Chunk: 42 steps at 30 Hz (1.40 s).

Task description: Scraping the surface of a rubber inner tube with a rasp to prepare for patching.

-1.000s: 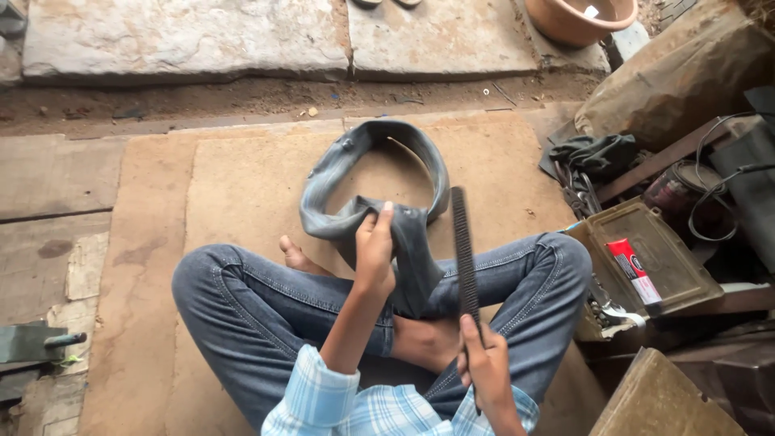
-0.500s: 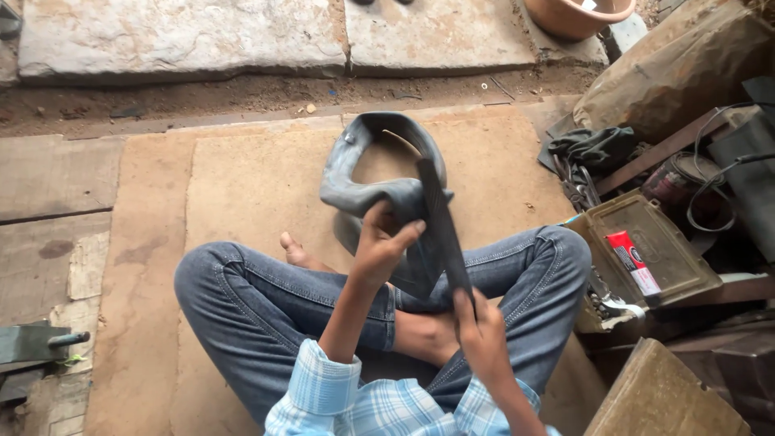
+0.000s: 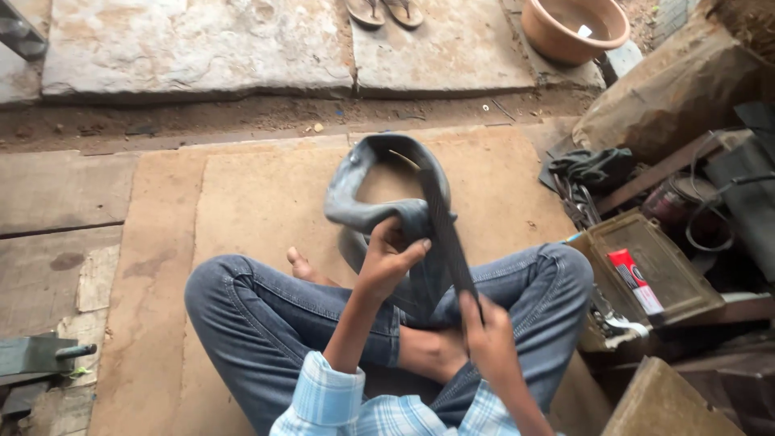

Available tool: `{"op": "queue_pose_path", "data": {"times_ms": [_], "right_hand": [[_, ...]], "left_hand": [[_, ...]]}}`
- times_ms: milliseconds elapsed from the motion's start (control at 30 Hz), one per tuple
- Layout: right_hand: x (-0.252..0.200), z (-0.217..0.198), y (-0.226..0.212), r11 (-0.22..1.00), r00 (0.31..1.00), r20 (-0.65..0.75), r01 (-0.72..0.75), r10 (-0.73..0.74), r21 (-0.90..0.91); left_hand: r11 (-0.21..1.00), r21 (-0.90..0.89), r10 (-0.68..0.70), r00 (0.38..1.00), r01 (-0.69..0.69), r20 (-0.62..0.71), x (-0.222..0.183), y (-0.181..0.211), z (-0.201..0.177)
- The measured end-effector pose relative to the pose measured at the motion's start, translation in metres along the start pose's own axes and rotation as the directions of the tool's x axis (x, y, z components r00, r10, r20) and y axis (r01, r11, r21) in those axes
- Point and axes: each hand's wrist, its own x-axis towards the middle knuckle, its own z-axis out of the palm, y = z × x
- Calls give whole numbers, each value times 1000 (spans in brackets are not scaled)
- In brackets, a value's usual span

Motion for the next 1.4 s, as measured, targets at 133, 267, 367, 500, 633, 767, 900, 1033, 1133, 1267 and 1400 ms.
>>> {"op": "queue_pose_path", "data": {"times_ms": [133,267,367,500,633,767,900,1033,1133,1267,1400], "right_hand": [[63,-16,-26,973,974,94,-215,206,87],[63,-35,-30,786,933,289,-341,215,516],[24,-36,-11,842,954,223,-284,200,458],[-12,-20,22,982,985,-18,-171,172,76],[15,-10,5,983,993,107,-68,50,169],[54,-16,-31,712,883,400,-444,246,544],[52,-27,-17,240,778,627,-601,-41,762],[2,-26,4,570,831,541,-510,132,645],[-16,-23,32,830,890,390,-395,238,394],[0,-9,22,995,990,116,68,-76,74],[44,-1,-40,888,929,124,-370,349,273]], "left_hand": [[978,174,-100,990,115,-95,-10,-33,5],[994,41,-104,993,102,51,-6,-14,23],[999,9,-36,995,37,-90,2,0,20],[990,-134,26,997,-36,-73,7,-1,13],[997,-54,56,998,-55,30,-3,-26,5],[990,126,-56,998,59,-24,-10,-52,5],[991,124,-58,994,46,94,-3,-16,14],[999,48,-21,1000,20,13,0,8,17],[999,26,-28,996,31,-88,2,13,16],[999,-33,33,993,-37,-114,-3,-4,13],[994,56,-96,992,91,86,-10,-15,17]]}}
